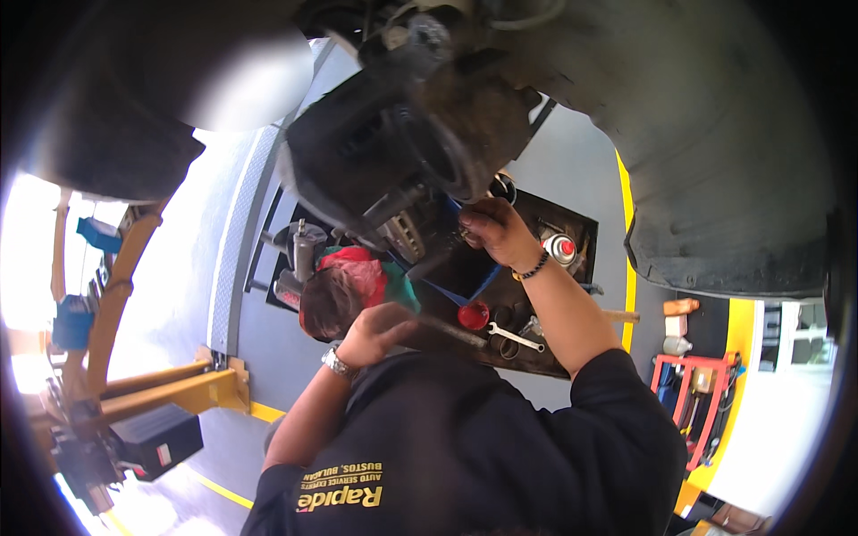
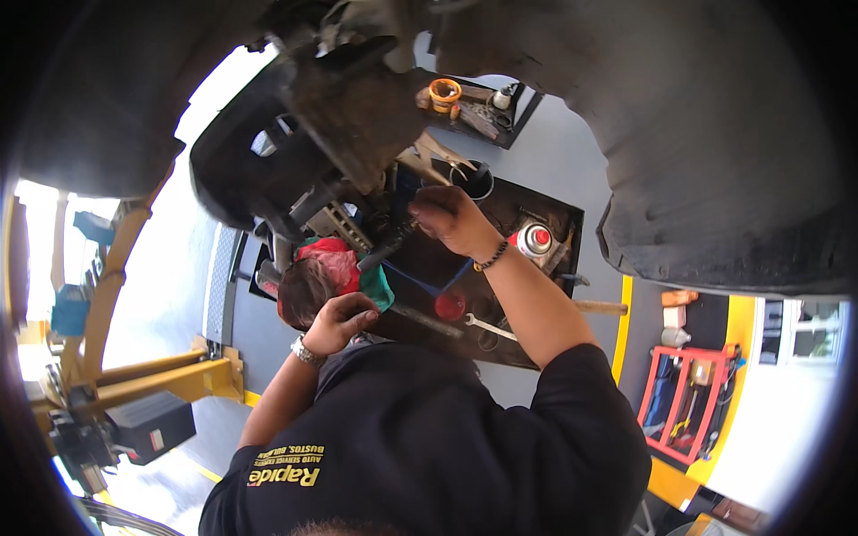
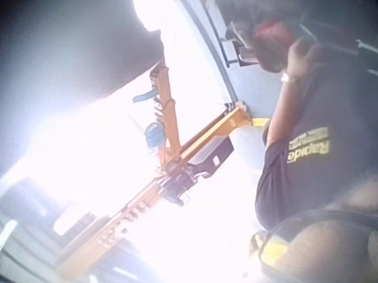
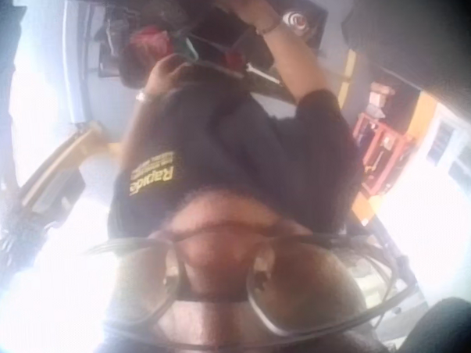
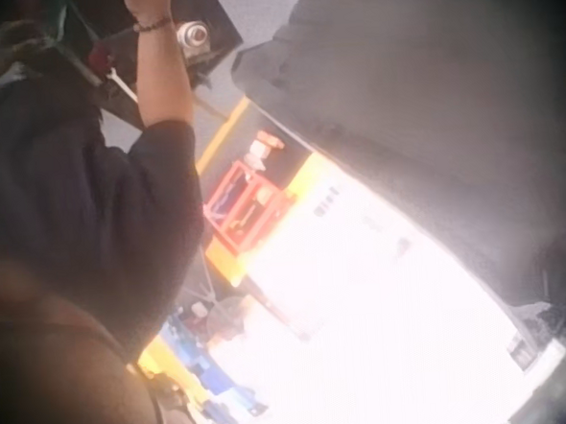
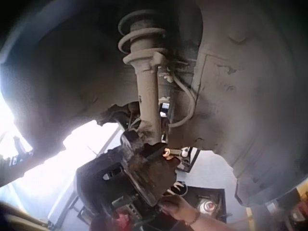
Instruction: The person removes a bolt from the brake caliper, cleans the caliper with a spray and cloth, and reassembles the brake components. The person handles the caliper, bolts, and cleaning materials throughout the task.
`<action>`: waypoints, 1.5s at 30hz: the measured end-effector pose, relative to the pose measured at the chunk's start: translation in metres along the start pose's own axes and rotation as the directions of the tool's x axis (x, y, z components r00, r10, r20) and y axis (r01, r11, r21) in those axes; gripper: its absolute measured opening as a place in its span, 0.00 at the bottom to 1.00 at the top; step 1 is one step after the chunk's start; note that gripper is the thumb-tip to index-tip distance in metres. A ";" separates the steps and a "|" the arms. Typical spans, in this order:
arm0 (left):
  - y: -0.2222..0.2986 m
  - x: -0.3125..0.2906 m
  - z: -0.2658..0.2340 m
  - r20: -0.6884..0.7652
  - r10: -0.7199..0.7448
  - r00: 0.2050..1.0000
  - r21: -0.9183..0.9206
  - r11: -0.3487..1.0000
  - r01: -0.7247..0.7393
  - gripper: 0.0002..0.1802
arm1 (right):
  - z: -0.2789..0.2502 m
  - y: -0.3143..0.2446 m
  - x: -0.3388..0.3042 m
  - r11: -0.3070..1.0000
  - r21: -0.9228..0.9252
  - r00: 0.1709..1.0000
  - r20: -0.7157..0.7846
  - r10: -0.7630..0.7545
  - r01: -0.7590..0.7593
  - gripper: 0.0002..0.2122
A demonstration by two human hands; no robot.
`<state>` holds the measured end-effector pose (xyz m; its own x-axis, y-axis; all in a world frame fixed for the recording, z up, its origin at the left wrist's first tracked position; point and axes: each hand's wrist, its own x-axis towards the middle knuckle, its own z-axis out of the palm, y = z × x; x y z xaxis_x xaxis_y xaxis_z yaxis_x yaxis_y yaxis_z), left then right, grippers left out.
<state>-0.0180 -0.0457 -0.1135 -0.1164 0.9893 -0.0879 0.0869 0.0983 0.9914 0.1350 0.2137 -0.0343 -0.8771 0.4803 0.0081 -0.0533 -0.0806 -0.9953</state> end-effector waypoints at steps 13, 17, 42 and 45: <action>0.075 -0.040 0.013 -0.088 0.245 0.965 0.415 0.890 -0.188 0.11 | -0.004 0.012 0.001 0.950 0.243 0.979 -0.016 0.205 -0.195 0.11; 0.074 -0.063 0.020 -0.114 0.141 0.983 0.432 0.898 -0.079 0.11 | -0.004 0.009 0.002 0.954 0.250 0.985 0.001 0.172 -0.167 0.10; 0.017 -0.169 0.000 -0.457 -0.285 0.843 0.167 0.903 0.396 0.15 | -0.006 0.007 0.001 0.981 0.187 0.994 -0.081 0.075 -0.059 0.16; 0.010 -0.177 0.000 -0.514 -0.465 0.721 -0.039 0.852 0.521 0.15 | -0.009 0.004 0.001 0.953 0.224 0.970 -0.084 0.227 -0.204 0.16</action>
<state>0.0035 -0.2200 -0.0876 -0.6328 0.6123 -0.4740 -0.0253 0.5954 0.8030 0.1379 0.2220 -0.0387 -0.8231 0.5208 -0.2263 0.0207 -0.3706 -0.9285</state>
